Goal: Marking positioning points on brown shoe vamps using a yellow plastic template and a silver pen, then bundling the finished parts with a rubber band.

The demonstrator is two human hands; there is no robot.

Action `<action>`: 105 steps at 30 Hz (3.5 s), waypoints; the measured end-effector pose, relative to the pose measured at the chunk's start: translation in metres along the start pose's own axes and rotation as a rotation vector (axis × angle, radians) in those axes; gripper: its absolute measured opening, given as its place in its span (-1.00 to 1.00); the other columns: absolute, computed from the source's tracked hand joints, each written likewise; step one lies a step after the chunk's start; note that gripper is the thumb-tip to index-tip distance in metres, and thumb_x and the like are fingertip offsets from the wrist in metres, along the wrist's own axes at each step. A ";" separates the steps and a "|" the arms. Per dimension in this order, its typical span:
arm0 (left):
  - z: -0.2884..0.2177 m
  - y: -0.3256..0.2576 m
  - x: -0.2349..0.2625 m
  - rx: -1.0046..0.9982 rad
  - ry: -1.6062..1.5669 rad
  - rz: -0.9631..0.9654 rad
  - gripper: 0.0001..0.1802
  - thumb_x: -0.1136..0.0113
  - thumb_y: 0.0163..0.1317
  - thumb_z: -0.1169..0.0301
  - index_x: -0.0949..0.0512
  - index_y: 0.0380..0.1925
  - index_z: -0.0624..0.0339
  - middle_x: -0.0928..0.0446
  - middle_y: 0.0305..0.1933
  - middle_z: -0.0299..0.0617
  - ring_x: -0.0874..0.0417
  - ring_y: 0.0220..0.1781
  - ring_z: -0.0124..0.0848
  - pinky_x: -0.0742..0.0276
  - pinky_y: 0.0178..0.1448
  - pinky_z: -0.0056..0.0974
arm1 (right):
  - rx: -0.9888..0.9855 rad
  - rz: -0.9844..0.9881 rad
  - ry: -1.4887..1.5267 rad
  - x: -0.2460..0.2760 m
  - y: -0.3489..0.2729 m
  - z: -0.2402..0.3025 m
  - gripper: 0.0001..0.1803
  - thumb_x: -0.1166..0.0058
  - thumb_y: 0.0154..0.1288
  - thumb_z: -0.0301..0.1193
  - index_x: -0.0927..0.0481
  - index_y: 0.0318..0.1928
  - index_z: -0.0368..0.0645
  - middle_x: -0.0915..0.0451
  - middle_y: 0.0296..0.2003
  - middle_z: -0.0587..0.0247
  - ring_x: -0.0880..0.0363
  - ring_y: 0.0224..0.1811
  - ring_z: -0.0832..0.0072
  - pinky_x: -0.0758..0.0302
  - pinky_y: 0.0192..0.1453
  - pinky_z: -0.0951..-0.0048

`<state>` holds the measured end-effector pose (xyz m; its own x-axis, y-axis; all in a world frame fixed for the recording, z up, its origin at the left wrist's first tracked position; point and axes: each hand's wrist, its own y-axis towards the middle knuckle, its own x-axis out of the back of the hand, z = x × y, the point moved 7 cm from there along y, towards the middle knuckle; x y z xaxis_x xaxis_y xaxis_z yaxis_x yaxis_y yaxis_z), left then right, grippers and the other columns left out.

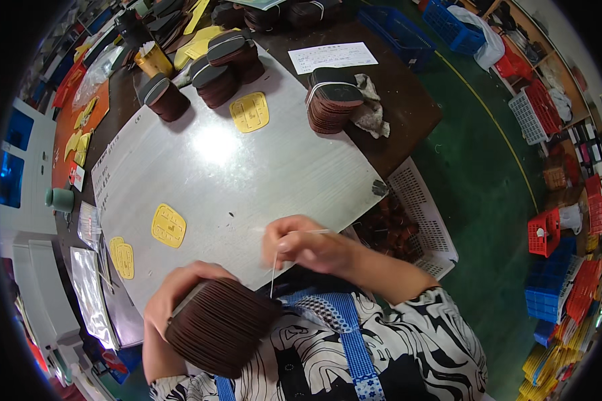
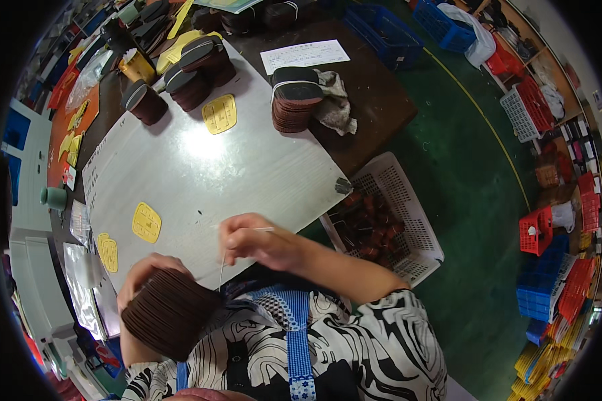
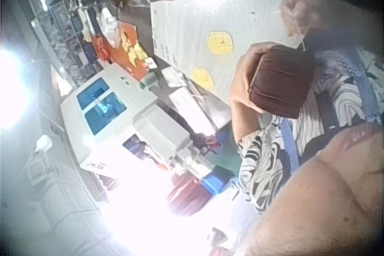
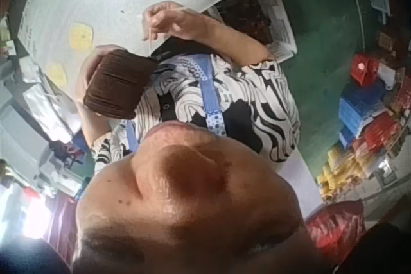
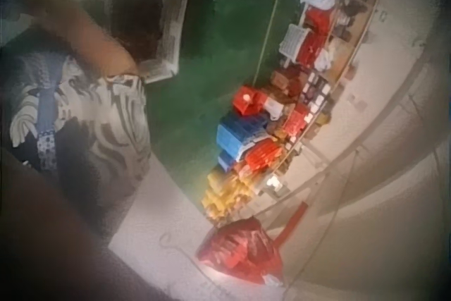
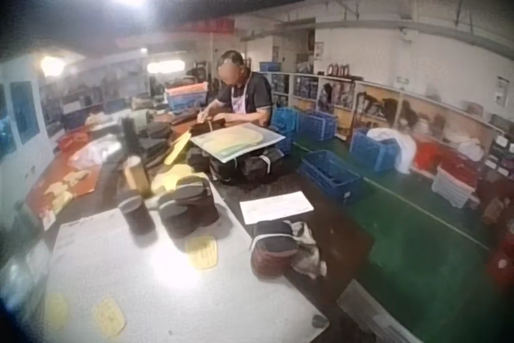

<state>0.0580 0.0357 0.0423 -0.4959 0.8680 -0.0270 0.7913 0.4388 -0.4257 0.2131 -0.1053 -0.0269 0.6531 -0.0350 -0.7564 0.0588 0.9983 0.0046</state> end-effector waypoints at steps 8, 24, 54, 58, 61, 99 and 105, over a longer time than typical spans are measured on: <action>-0.028 0.029 -0.078 -0.360 0.973 0.662 -0.05 -0.65 -0.36 0.12 -0.53 0.13 0.28 -0.67 -0.04 -0.01 -0.74 0.01 -0.09 -0.61 0.11 -0.12 | 0.295 -0.029 -0.839 -0.028 0.030 0.029 -0.73 -0.18 0.40 -0.43 -0.41 -0.43 -0.20 -0.49 -0.55 0.23 -0.51 -0.48 0.41 -0.47 -0.33 0.39; -0.045 0.135 -0.089 -0.646 0.996 -0.216 -0.05 -0.61 -0.27 0.06 -0.40 0.12 0.29 -0.59 0.02 0.15 -0.66 0.03 0.11 -0.60 0.10 0.00 | 0.731 -0.497 -1.298 -0.003 -0.035 0.063 -0.76 -0.22 0.39 -0.53 -0.63 0.02 -0.34 -0.60 -0.36 0.29 -0.58 -0.34 0.51 -0.54 -0.10 0.46; -0.009 0.140 -0.092 -0.291 0.126 0.177 -0.25 -0.13 0.41 0.09 -0.25 0.41 0.41 -0.67 -0.08 -0.05 -0.73 -0.10 -0.37 -0.53 0.12 -0.26 | 0.677 -0.589 -1.218 0.013 -0.027 0.086 -0.89 -0.02 0.48 -0.52 -0.53 -0.09 -0.30 -0.62 -0.39 0.16 -0.61 -0.38 0.47 -0.54 -0.26 0.41; -0.009 0.141 -0.095 -0.285 0.078 0.203 -0.24 -0.16 0.39 0.11 -0.25 0.43 0.40 -0.66 -0.05 -0.05 -0.73 -0.12 -0.39 -0.54 0.09 -0.27 | 0.706 -0.655 -1.259 0.009 -0.026 0.091 -0.91 -0.03 0.46 -0.54 -0.54 -0.11 -0.30 -0.60 -0.41 0.15 -0.62 -0.41 0.40 -0.55 -0.28 0.35; -0.009 0.142 -0.093 -0.286 0.097 0.181 -0.23 -0.17 0.38 0.13 -0.25 0.43 0.40 -0.64 -0.02 -0.05 -0.74 -0.12 -0.38 -0.55 0.08 -0.27 | 0.631 -0.596 -1.287 0.004 -0.021 0.091 -0.95 -0.04 0.43 -0.57 -0.54 -0.18 -0.31 -0.59 -0.38 0.11 -0.63 -0.40 0.39 -0.55 -0.27 0.34; 0.022 0.116 -0.298 -0.912 0.604 0.417 -0.08 -0.49 0.09 0.19 -0.30 0.38 0.40 -0.39 0.33 0.19 -0.48 0.33 0.12 -0.48 0.40 -0.04 | 0.572 -1.405 -0.781 0.177 -0.332 0.074 -0.32 -0.17 0.39 -0.42 -0.31 0.47 -0.27 -0.42 0.38 0.02 -0.40 0.43 0.22 -0.28 0.54 0.24; -0.039 0.129 -0.162 -1.092 0.638 -0.003 -0.23 -0.50 0.15 0.25 -0.40 0.35 0.19 -0.48 0.27 0.06 -0.52 0.30 0.02 -0.48 0.36 0.00 | 0.415 -1.651 -0.974 0.229 -0.345 0.086 -0.55 0.03 0.60 -0.33 -0.40 0.36 -0.28 -0.53 0.30 0.07 -0.48 0.35 0.27 -0.37 0.43 0.22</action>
<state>0.2544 -0.0395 0.0270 -0.4789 0.6905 0.5420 0.8236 0.1397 0.5497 0.4074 -0.4616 -0.1449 -0.1015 -0.9208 0.3767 0.9948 -0.0990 0.0260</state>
